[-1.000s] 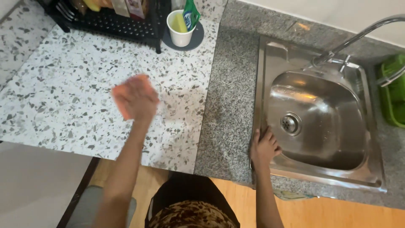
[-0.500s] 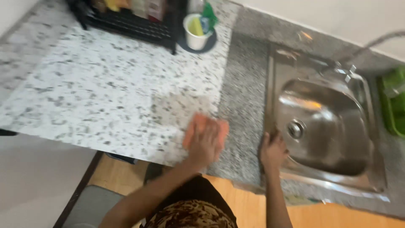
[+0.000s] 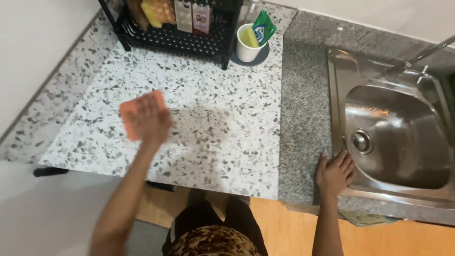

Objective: Wiping the kitchen countertop and sink with a cleaning cloth.

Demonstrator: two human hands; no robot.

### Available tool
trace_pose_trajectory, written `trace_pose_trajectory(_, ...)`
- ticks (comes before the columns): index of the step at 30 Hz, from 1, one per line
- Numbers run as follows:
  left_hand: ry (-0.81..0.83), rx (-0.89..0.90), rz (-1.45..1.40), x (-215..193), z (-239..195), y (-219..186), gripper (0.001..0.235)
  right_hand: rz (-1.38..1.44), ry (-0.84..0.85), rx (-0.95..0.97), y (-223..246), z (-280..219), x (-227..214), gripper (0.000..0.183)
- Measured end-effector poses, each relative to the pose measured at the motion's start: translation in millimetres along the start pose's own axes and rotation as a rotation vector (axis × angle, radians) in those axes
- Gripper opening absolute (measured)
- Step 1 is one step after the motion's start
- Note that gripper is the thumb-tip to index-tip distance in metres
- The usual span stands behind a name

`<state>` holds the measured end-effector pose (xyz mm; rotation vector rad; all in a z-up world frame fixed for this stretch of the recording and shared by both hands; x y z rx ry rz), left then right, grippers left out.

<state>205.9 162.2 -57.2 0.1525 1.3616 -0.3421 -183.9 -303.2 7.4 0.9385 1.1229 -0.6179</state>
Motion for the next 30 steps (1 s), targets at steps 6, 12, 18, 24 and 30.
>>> trace_pose_trajectory(6,-0.321,-0.188,-0.515,73,65,-99,0.074,0.011,-0.098,-0.021,24,-24,4,0.08)
trace_pose_trajectory(12,-0.553,0.401,-0.217,1,-55,-134,0.066,0.042,-0.056,-0.018,23,-27,-2,0.085)
trace_pose_trajectory(18,-0.337,0.671,-1.267,-278,-72,-76,0.056,0.066,-0.053,-0.008,19,-20,5,0.087)
trace_pose_trajectory(24,0.141,0.094,0.029,-37,10,58,0.076,-0.001,-0.117,-0.007,18,-19,12,0.079)
trace_pose_trajectory(30,-0.389,-0.121,-0.509,44,79,-40,0.024,-0.011,-0.102,-0.038,23,-25,4,0.08)
Point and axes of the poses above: each hand's wrist, its own z-axis towards the middle knuckle, its own x-axis out of the palm, y = z × x, the point moved 3 cm from there along z, towards the middle knuckle, and after that the axes turned 7 degrees about z, right-handed, at the moved point
